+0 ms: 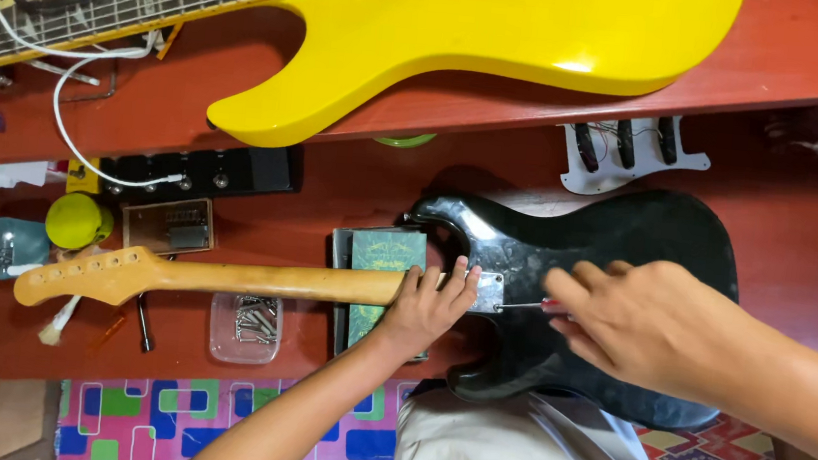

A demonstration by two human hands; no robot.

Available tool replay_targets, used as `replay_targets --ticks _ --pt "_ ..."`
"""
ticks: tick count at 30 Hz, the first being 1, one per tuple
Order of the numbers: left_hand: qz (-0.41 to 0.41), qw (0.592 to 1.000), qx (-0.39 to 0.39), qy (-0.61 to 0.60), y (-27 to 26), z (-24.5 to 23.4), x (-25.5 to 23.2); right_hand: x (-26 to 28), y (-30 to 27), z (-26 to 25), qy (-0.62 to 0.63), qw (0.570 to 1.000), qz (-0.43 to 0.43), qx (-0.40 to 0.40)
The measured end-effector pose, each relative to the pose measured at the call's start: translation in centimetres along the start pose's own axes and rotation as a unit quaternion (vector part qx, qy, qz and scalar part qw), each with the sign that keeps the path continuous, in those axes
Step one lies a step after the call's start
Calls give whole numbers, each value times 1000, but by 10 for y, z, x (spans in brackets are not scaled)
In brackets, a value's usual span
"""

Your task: The person uses a screwdriver to tighten screws on the neck plate of a black electric guitar. The guitar neck is supported by a book while the person works on the body. A yellow bass guitar is visible on a shelf above.

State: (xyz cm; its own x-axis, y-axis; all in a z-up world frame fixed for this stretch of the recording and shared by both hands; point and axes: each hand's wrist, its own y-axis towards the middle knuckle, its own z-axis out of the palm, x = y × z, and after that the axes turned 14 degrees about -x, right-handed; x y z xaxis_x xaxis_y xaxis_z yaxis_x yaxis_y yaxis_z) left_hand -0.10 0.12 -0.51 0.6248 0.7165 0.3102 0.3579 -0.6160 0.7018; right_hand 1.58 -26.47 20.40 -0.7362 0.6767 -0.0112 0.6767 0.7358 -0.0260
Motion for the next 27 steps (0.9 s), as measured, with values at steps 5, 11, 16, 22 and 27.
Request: replay_targets --ticks 5,11,16,22,27 --pt "13 1000 25 2 2 -4 2 -7 -5 23 11 997 -78 13" --pt "10 1000 20 0 4 -5 2 -1 -5 13 67 992 108 19" --pt "12 1000 23 -4 4 -4 4 -1 -3 10 167 983 45 68" --pt "14 1000 19 -6 1 -2 2 19 -1 13 150 969 184 73" --pt "-14 997 -67 -34 7 1 2 31 21 -6 296 885 359 0"
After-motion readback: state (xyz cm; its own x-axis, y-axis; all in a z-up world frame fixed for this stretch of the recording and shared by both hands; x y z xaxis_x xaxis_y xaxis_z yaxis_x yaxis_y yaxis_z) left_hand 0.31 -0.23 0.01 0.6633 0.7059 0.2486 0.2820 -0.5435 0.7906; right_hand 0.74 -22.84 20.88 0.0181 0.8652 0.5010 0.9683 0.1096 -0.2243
